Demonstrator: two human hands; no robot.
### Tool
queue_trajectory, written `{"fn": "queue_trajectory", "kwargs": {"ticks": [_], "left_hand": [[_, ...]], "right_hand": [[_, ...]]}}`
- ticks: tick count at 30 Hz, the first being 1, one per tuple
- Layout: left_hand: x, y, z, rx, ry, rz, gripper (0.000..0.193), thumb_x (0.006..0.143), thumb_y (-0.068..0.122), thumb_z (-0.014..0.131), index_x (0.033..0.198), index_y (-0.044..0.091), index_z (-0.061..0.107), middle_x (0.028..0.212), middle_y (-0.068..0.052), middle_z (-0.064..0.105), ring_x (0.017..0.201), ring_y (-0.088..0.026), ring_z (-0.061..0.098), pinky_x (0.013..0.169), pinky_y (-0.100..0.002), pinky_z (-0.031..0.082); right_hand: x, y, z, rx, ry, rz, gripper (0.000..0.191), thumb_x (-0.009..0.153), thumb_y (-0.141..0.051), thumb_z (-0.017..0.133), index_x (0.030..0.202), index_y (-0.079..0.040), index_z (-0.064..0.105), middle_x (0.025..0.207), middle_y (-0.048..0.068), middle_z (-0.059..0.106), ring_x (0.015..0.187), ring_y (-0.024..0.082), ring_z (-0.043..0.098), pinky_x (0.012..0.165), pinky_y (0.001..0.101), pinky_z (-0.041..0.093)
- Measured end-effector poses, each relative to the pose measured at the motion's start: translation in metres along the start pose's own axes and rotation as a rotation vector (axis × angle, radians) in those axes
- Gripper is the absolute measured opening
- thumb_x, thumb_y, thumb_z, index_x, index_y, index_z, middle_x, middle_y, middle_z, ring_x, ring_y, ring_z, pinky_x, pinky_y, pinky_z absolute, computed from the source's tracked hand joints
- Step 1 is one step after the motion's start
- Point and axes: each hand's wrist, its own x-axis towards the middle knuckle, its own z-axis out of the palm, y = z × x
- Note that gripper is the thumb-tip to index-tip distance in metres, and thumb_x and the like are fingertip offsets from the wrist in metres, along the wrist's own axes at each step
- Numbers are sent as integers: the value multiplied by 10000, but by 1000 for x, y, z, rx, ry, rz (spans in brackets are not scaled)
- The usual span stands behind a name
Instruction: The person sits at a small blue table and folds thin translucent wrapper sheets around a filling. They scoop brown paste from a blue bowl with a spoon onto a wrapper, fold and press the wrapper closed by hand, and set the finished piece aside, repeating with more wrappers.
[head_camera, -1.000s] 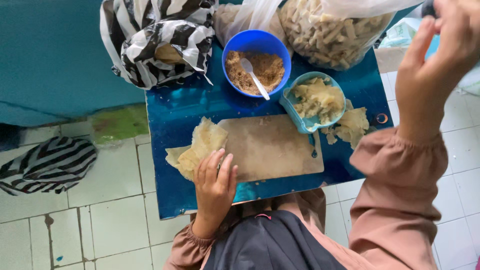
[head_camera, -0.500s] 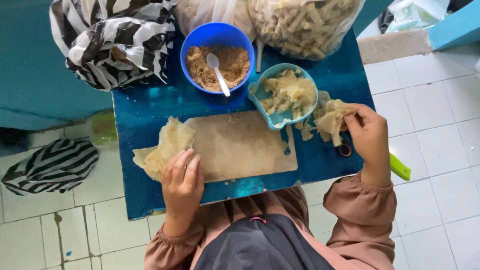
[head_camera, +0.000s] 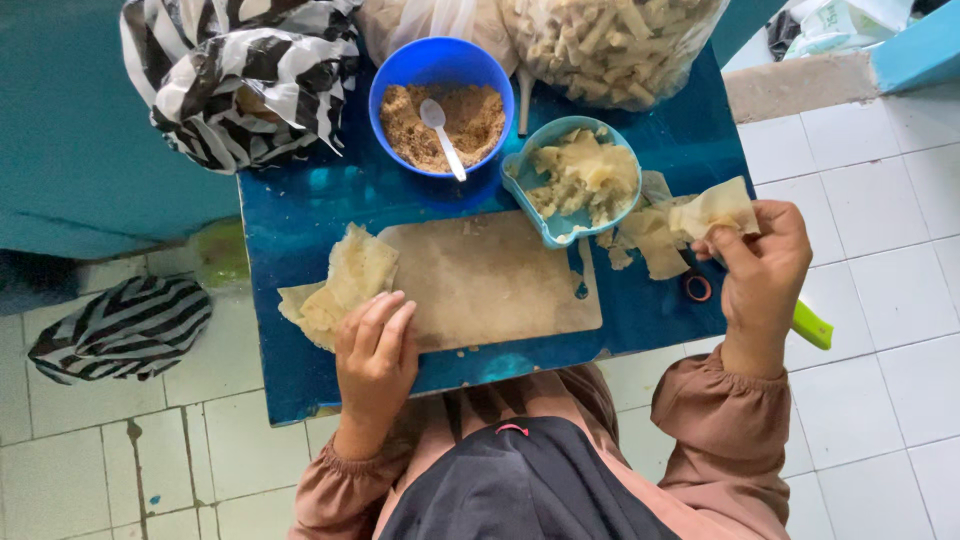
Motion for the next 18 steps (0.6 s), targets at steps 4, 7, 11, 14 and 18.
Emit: {"fn": "queue_trajectory", "kwargs": {"ticks": [4,7,11,14,18], "left_hand": [[3,-3,-2,-13,10,4,317,851,-20,742,1155,61,709,1230,-79,670,1185,-298,628,1018,-428,502],[4,-3,0,-15,9,3,311,854,-28,749,1151,56,708,1227,-79,673,1178,-296,634,1007,-422,506],[8,-4,4,2,14,-15,280,875,-16,770,1139,54,708,1217,-82,675,1165,-295,643,993,-414,510],[11,-4,4,-15,16,-1,266,883,-3,783,1130,53,701,1204,-86,675,1148,-302,648,992,-414,513],[16,3,6,55,63,-24,256,888,18,813,1116,72,712,1153,-67,686,1053,-271,661,936,-415,507]], "right_hand": [[-27,-8,19,-645,6,-288,256,960,73,711,1201,9,654,1079,122,655,925,182,628,811,300,519],[-42,-20,22,-954,-320,-372,494,796,87,741,1264,-53,661,1219,147,613,1125,276,612,926,351,504],[-43,-38,15,-856,-521,-150,742,686,1,831,1386,-74,595,1301,126,581,1102,248,587,956,319,479],[-37,-44,4,-675,-548,-89,811,644,-42,853,1404,-71,569,1355,117,573,1135,229,574,957,307,467],[-26,-24,2,-775,-402,-159,664,669,-23,864,1284,-58,617,1269,110,591,1012,213,557,863,303,476]]}}
